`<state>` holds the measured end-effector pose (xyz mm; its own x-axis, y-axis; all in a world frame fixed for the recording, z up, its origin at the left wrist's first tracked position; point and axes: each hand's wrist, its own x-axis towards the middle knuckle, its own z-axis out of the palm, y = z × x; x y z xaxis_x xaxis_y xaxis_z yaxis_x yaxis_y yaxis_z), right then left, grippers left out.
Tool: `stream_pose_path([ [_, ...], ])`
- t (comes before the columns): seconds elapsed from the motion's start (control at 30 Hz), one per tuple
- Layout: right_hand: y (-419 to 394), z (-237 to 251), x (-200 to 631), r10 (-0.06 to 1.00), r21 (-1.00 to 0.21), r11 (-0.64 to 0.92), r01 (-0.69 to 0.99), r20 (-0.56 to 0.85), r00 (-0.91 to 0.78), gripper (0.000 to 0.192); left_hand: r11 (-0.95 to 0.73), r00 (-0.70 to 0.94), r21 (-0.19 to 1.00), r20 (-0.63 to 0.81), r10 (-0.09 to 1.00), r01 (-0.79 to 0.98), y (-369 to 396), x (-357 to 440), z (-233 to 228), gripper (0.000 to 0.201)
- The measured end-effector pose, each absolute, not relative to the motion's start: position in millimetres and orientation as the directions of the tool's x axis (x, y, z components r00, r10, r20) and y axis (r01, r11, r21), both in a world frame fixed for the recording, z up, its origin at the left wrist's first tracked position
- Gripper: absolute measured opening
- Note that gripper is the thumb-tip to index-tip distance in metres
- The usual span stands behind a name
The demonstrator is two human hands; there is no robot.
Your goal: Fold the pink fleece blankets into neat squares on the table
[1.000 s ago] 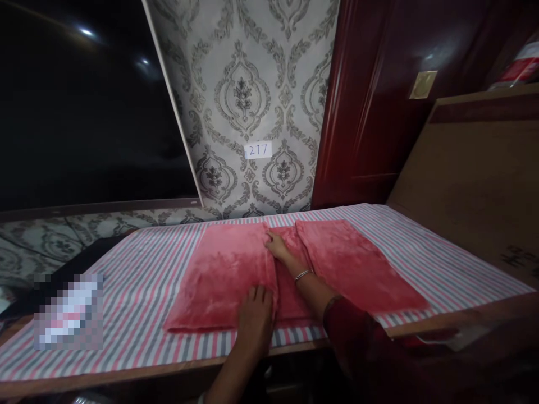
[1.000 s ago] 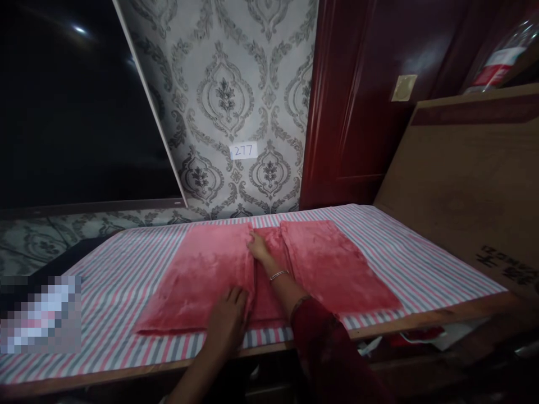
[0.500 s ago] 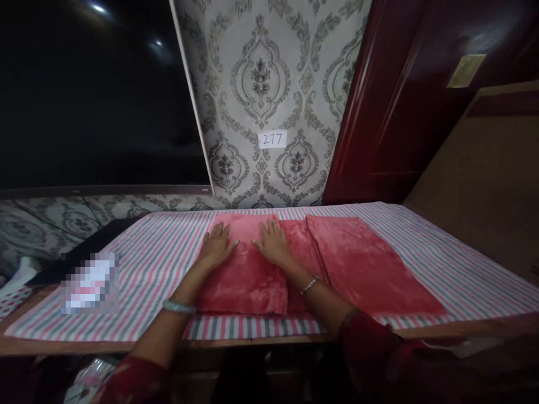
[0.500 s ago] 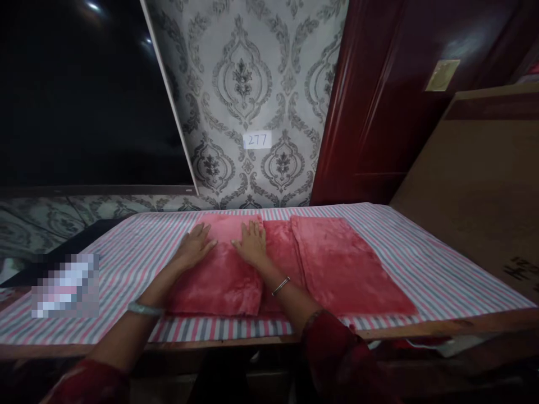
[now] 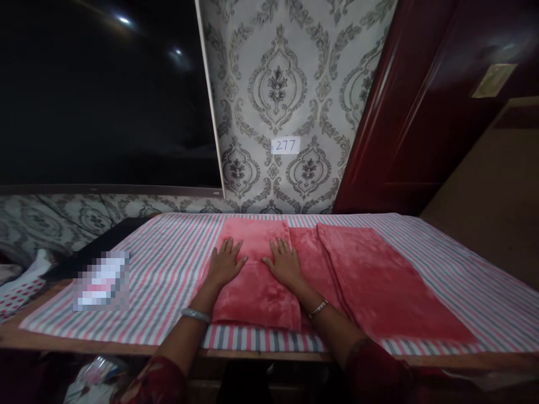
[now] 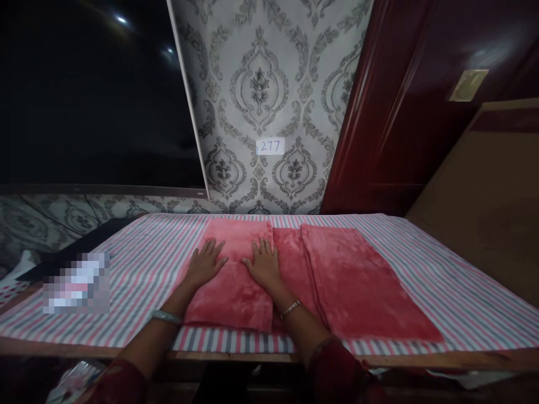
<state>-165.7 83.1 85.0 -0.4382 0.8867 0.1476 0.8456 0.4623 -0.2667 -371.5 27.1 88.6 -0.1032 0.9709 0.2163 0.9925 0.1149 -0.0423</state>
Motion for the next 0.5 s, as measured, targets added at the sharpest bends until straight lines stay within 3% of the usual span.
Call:
stream_pose_path([
  [0.5, 80.9, 85.4, -165.5, 0.888, -0.238, 0.459, 0.856, 0.125, -0.442, 0.066, 0.132, -0.132, 0.014, 0.202, 0.970, 0.991, 20.7, -367.5, 91.3, 0.061],
])
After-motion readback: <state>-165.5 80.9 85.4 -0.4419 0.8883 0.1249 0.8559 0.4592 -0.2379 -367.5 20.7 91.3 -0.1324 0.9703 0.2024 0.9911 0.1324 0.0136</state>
